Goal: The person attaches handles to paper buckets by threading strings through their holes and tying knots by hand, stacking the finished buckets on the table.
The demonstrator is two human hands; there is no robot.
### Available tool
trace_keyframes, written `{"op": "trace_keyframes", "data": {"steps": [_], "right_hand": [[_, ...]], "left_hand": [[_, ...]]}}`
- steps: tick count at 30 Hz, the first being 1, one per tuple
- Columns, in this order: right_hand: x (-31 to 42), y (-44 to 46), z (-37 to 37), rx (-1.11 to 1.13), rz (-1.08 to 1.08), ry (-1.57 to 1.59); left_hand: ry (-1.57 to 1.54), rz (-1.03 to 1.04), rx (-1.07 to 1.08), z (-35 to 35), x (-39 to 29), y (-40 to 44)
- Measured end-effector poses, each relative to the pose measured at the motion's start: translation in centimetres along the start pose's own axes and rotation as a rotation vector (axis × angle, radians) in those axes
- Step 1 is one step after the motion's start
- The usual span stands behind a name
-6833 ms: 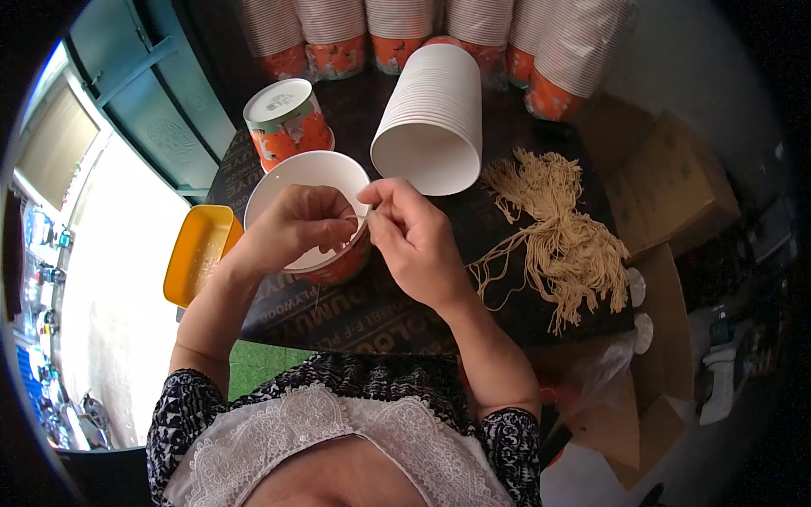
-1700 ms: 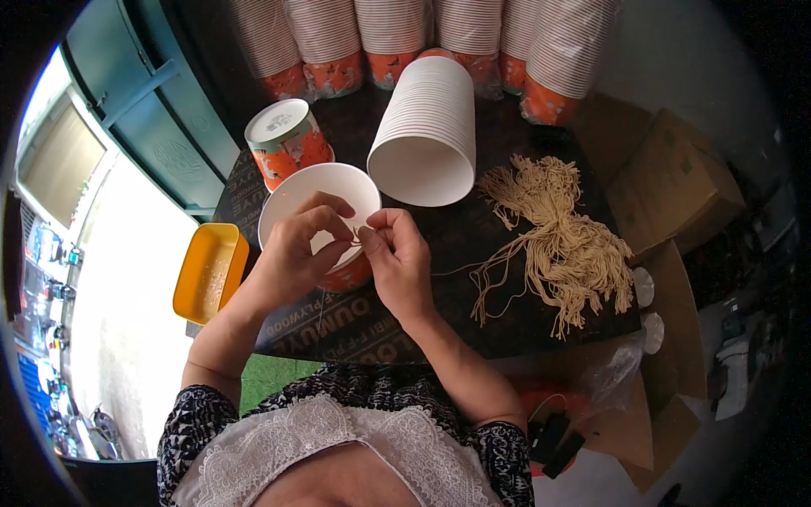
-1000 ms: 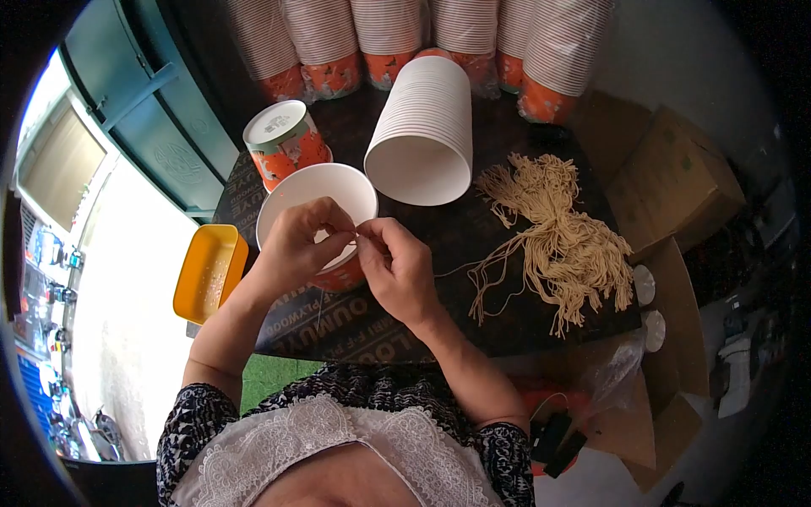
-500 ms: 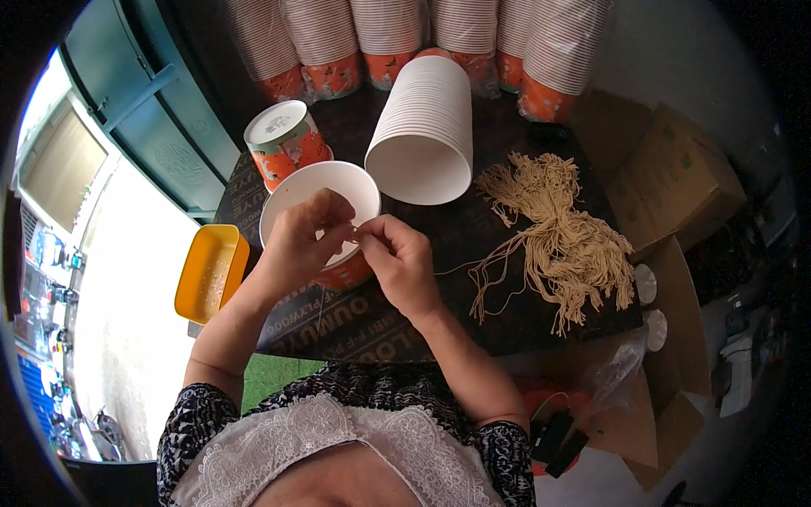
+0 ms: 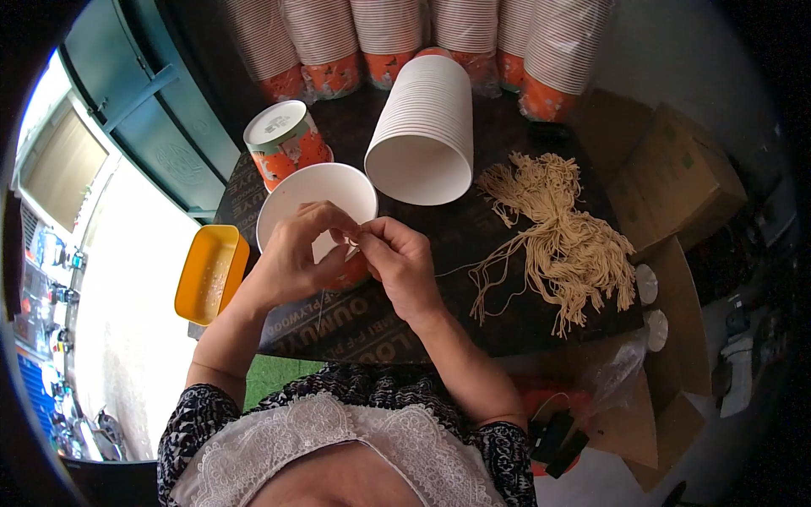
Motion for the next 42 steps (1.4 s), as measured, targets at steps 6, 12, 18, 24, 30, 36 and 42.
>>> {"op": "trace_keyframes", "data": {"steps": [6,12,18,24,30,36,42], "right_hand": [[0.8,-0.3,0.0,-0.05,-0.123,-0.295],[4.1,-3.2,-0.5,-0.227,-0.385,-0.828],[5.4,-4.9,-0.6,-0.258,-0.51,-1.093],[4.6,-5.5,-1.8,-0.332,-0.472,-1.042],[3.6,-5.4,-2.2,-0.323,-0.429,-1.041],[3.6,-4.6,-1.6,-0.288,-0.444,-1.056],[3.6,-3.1,4.4,0.062,-0.605,-1.062]], "left_hand": [[0.068,0.024,-0.044,0.2,0.8,-0.2],[0.026,-0.077,-0.032,-0.2,0.7,-0.5],[0.039,-0.087,-0.022,-0.1,0.8,-0.5],[0.044,-0.079,-0.006,0.1,0.9,-0.5],[0.036,-0.12,0.01,0.1,1.2,-0.6],[0.1,-0.257,0.084,0.4,2.2,-0.4],[-0.415,-0.108,-0.334,-1.2,1.1,-1.2]]}}
Point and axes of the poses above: each hand's wrist, its own y-axis towards the middle knuckle, its own z-axis out of the palm, x = y × z, the point moved 6 cm from there along y, towards the middle knuckle, and after that the axes turned 7 degrees about x, right-handed, at the moved point
